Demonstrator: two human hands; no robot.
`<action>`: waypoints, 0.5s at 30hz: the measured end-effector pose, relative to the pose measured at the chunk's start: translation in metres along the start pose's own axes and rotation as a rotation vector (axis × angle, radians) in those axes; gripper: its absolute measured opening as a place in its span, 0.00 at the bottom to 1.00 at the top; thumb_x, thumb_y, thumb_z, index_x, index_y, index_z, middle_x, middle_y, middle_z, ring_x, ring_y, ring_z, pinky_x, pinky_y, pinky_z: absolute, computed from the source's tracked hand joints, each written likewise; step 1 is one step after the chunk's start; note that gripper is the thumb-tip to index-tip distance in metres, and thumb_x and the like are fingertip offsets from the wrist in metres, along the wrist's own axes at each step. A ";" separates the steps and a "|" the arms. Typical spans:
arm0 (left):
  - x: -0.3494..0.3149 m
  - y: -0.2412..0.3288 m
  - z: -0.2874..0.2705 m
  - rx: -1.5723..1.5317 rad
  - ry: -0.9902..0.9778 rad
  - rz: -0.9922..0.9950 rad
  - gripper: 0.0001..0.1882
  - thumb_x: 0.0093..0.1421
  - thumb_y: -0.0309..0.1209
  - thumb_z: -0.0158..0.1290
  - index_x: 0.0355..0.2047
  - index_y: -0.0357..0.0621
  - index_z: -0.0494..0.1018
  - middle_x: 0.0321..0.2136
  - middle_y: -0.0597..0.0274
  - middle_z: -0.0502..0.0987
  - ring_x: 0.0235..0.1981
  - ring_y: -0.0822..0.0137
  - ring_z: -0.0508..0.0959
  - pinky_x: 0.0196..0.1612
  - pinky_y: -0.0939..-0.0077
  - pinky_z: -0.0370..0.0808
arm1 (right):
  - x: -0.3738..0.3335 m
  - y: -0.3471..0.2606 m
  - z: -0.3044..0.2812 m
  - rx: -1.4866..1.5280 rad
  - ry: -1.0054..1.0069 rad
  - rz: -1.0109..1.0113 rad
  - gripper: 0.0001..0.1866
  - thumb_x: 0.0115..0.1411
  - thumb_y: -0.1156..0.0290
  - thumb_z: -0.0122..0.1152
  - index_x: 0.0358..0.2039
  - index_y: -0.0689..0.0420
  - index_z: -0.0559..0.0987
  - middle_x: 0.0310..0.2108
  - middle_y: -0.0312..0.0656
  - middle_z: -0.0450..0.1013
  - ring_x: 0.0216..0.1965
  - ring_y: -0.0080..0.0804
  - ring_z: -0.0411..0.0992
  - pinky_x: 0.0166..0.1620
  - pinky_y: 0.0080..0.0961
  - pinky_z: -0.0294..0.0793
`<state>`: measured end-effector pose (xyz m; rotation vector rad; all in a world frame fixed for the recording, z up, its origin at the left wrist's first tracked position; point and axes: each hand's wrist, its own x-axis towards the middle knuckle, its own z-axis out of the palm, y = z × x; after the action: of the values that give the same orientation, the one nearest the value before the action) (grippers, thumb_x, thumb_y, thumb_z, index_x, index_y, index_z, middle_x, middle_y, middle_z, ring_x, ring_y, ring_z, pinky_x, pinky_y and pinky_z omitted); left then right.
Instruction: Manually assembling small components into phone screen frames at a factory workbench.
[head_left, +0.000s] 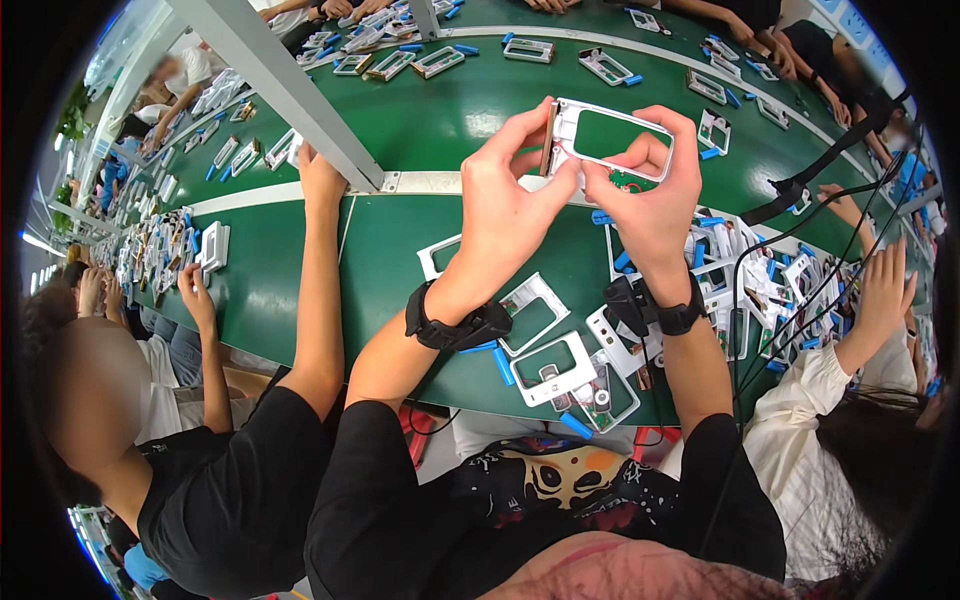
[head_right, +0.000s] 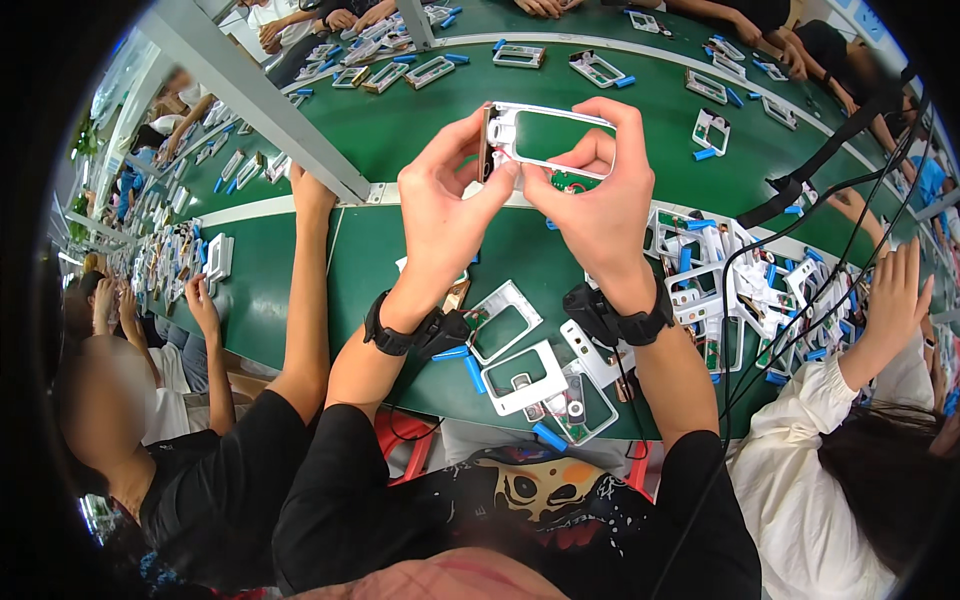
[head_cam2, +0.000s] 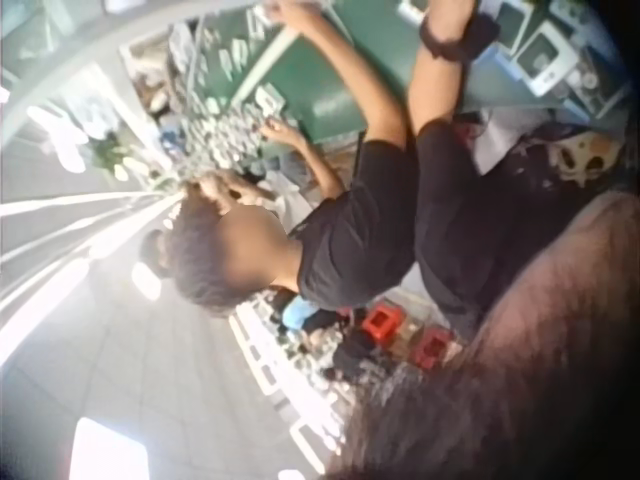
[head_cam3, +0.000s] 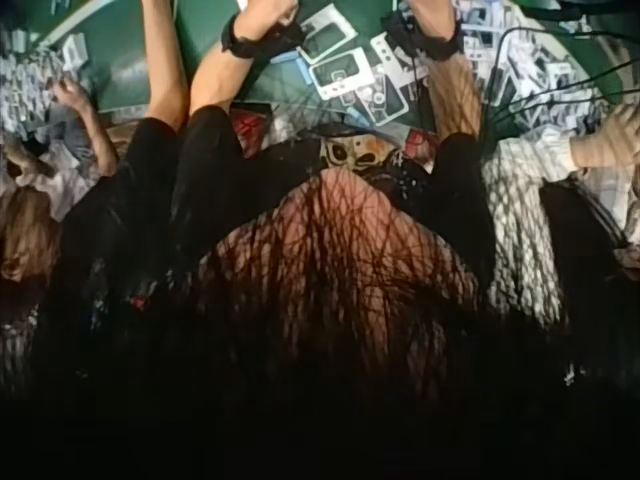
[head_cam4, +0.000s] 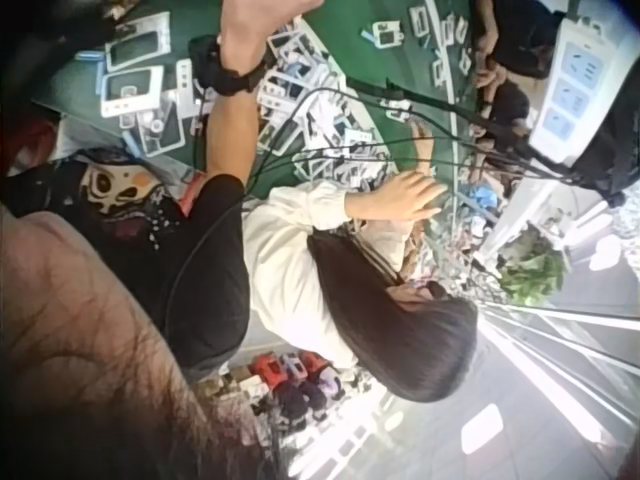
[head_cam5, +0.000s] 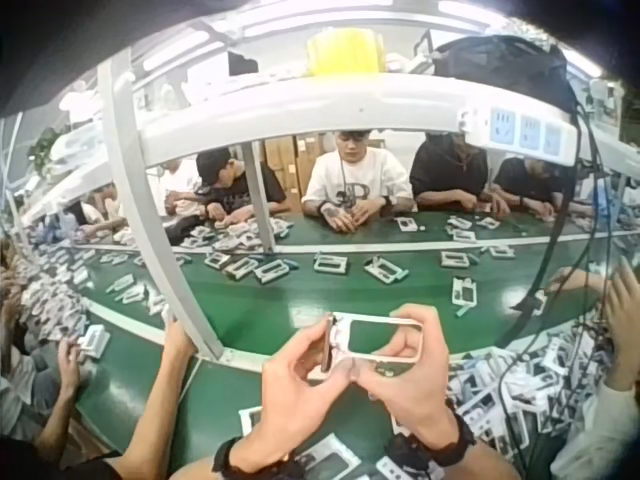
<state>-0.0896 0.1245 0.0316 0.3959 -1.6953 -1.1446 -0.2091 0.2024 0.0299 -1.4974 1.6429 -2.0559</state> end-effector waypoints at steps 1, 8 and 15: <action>0.000 -0.001 0.001 -0.049 -0.002 -0.006 0.23 0.53 0.18 0.57 0.50 0.27 0.70 0.43 0.51 0.77 0.40 0.68 0.78 0.43 0.74 0.78 | 0.002 0.001 -0.002 0.007 -0.001 0.024 0.29 0.46 0.85 0.64 0.48 0.61 0.64 0.20 0.35 0.69 0.25 0.26 0.75 0.26 0.22 0.79; 0.018 0.004 -0.028 -0.301 -0.154 -0.334 0.19 0.56 0.21 0.57 0.48 0.27 0.72 0.39 0.49 0.79 0.37 0.68 0.80 0.42 0.74 0.79 | 0.004 -0.002 -0.007 0.038 -0.066 0.091 0.29 0.46 0.85 0.65 0.48 0.60 0.64 0.21 0.34 0.67 0.26 0.26 0.75 0.26 0.22 0.80; 0.023 -0.004 -0.029 -0.346 -0.167 -0.366 0.17 0.57 0.25 0.58 0.46 0.30 0.74 0.36 0.51 0.80 0.35 0.70 0.80 0.39 0.75 0.80 | 0.005 -0.005 -0.006 0.154 -0.088 0.216 0.29 0.47 0.85 0.64 0.49 0.61 0.64 0.22 0.35 0.67 0.26 0.27 0.75 0.26 0.22 0.81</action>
<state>-0.0750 0.0917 0.0418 0.4094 -1.5607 -1.7505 -0.2135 0.2053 0.0370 -1.2812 1.5026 -1.9241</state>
